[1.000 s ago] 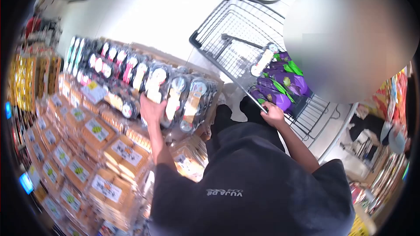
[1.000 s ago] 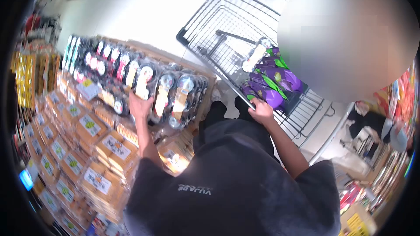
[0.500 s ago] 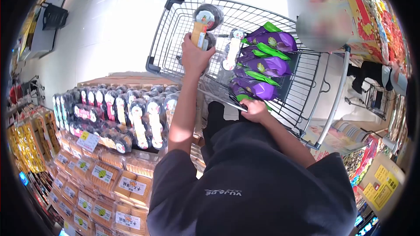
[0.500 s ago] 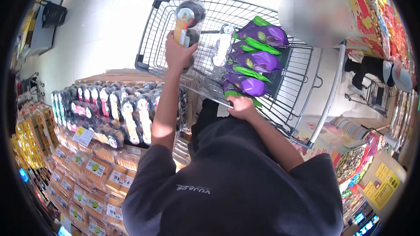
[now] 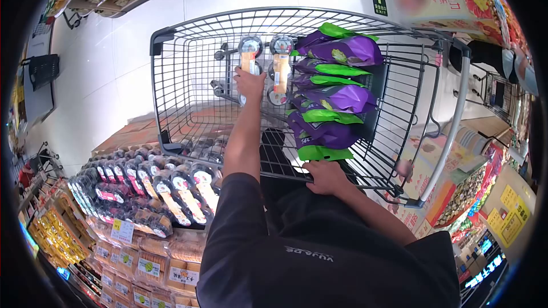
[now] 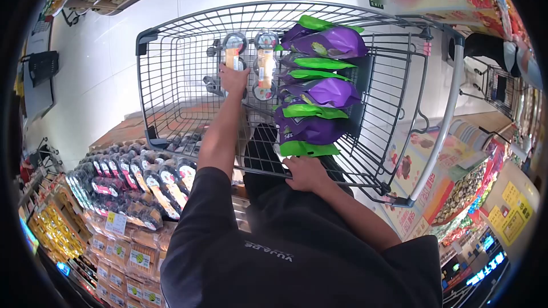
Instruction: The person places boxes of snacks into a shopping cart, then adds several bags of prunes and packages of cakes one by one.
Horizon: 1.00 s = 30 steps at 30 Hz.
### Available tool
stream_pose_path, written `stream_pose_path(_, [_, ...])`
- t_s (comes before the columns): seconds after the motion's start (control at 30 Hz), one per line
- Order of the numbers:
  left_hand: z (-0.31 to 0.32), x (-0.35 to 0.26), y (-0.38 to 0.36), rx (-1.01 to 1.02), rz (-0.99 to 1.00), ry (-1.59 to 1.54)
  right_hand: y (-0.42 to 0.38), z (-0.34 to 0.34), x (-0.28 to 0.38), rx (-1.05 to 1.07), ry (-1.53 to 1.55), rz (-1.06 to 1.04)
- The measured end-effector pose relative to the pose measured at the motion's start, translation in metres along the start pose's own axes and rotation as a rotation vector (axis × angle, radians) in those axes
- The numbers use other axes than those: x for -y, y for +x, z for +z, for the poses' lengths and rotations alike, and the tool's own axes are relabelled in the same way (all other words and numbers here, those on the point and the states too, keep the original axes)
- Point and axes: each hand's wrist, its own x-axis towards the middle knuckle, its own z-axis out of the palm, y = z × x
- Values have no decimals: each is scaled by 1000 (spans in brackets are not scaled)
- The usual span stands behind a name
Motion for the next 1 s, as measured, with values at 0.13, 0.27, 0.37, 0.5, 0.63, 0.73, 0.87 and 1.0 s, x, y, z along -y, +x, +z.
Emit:
stream_pose_path(0.13, [26, 2, 2, -40, 25, -15, 0, 3, -5, -15, 2, -30])
stream_pose_path(0.27, [21, 9, 15, 120, 110, 0, 1, 2, -3, -17, 15, -15])
stream_pose_path(0.37, [-4, 12, 19, 339, 180, -50, 3, -1, -2, -23, 58, -15])
stream_pose_path(0.5, [-60, 11, -10, 45, 460, -201, 6, 1, -4, -83, 37, -26])
stream_pose_path(0.63, [-186, 33, -88, -4, 529, -491, 7, -2, 0, -116, 1, -19])
stream_pose_path(0.73, [-251, 105, -129, -331, 389, -492, 12, -1, -2, -204, -15, -27])
stream_pose_path(0.87, [-270, 248, -170, -547, 136, -201, 10, -7, 10, -267, 44, -51])
stream_pose_path(1.0, [-260, 280, -236, -409, -40, -126, 13, -6, 15, -341, 8, -99])
